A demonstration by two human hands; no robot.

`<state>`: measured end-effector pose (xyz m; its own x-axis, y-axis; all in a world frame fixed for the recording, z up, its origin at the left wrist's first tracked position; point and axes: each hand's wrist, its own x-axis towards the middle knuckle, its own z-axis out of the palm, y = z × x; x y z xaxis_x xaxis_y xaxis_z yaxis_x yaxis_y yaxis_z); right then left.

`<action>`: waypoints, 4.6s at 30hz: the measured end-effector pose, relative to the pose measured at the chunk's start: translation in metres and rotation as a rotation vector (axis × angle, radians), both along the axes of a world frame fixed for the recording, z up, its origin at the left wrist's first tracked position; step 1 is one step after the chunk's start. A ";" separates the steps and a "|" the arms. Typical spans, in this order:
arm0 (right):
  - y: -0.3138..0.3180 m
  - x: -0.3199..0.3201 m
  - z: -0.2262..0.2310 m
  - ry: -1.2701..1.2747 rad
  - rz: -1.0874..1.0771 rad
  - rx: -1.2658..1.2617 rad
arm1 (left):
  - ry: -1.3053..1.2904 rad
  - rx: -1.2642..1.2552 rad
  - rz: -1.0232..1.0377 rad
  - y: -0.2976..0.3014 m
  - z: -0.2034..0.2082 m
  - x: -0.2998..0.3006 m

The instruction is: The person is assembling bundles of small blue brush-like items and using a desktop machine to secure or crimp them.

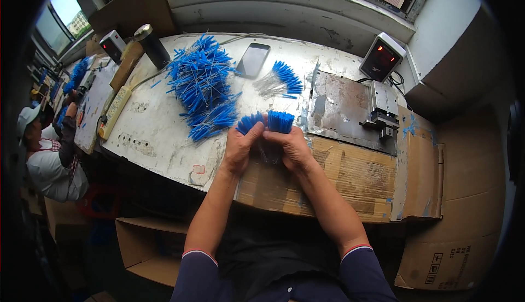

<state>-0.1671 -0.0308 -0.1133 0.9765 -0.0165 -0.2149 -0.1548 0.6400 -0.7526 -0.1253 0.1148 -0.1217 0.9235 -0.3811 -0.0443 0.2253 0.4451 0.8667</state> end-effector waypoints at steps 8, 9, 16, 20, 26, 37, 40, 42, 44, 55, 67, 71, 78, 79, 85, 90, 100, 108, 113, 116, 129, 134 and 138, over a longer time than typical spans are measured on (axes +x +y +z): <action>0.003 -0.002 -0.009 0.025 -0.052 -0.044 | -0.031 0.008 0.020 0.002 -0.006 -0.002; 0.002 -0.001 -0.010 0.023 -0.050 -0.044 | -0.033 0.053 0.018 0.002 -0.005 -0.002; -0.001 0.000 0.003 0.004 0.037 -0.039 | 0.055 -0.089 0.029 0.003 0.007 -0.004; -0.021 0.001 -0.005 0.042 0.242 -0.075 | -0.015 0.041 -0.044 0.001 0.011 -0.005; -0.009 -0.004 -0.001 -0.016 0.177 -0.088 | -0.006 -0.017 -0.039 0.006 -0.002 -0.004; -0.012 -0.001 -0.009 0.017 0.242 -0.119 | 0.011 0.036 -0.067 0.007 -0.001 -0.002; -0.009 -0.001 -0.004 -0.041 0.246 -0.133 | 0.026 -0.050 -0.044 0.008 0.000 -0.003; -0.012 -0.001 -0.007 -0.035 0.249 -0.050 | 0.064 -0.106 -0.038 0.005 0.008 -0.005; -0.014 0.000 -0.013 -0.002 0.266 -0.089 | 0.053 -0.062 -0.076 0.006 0.011 -0.006; -0.004 -0.006 0.008 -0.007 0.277 -0.073 | 0.048 -0.121 -0.005 0.008 -0.001 -0.001; 0.002 -0.008 0.013 -0.043 0.182 -0.107 | 0.014 -0.067 -0.018 0.008 0.000 -0.002; 0.006 -0.011 0.020 -0.019 0.134 -0.082 | 0.012 -0.057 -0.010 0.006 0.005 -0.005; -0.009 -0.004 -0.006 -0.108 0.318 -0.233 | -0.057 0.120 -0.070 0.008 0.008 -0.004; -0.009 -0.005 -0.007 -0.107 0.323 -0.227 | -0.055 0.125 -0.066 0.010 0.006 -0.004; -0.001 -0.007 0.013 -0.031 0.255 -0.093 | 0.004 -0.082 -0.087 0.012 0.012 -0.004; -0.013 -0.006 -0.008 -0.063 0.340 -0.153 | -0.025 -0.025 -0.143 0.009 0.015 -0.005; -0.012 -0.008 0.005 -0.053 0.279 -0.071 | 0.093 -0.155 -0.067 0.008 0.010 -0.006; -0.017 -0.007 0.002 -0.063 0.382 -0.116 | -0.019 -0.038 -0.141 0.011 -0.005 0.002; -0.006 -0.004 0.003 -0.126 0.456 -0.158 | -0.043 -0.018 -0.086 0.023 0.011 -0.003; -0.017 -0.012 0.003 -0.096 0.445 -0.106 | -0.087 -0.016 -0.196 0.010 0.012 -0.005; 0.000 -0.011 -0.002 -0.064 0.392 -0.211 | -0.102 -0.100 -0.208 0.021 0.019 -0.013; 0.011 -0.012 0.007 -0.191 0.322 -0.126 | -0.110 -0.082 -0.263 0.023 0.007 -0.010; -0.003 -0.012 -0.006 -0.189 0.392 -0.257 | -0.154 -0.098 -0.276 0.017 0.003 -0.012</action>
<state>-0.1796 -0.0342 -0.1197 0.9414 0.3297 -0.0710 -0.1922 0.3515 -0.9162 -0.1368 0.1319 -0.1184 0.7776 -0.6137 0.1368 0.2190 0.4683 0.8560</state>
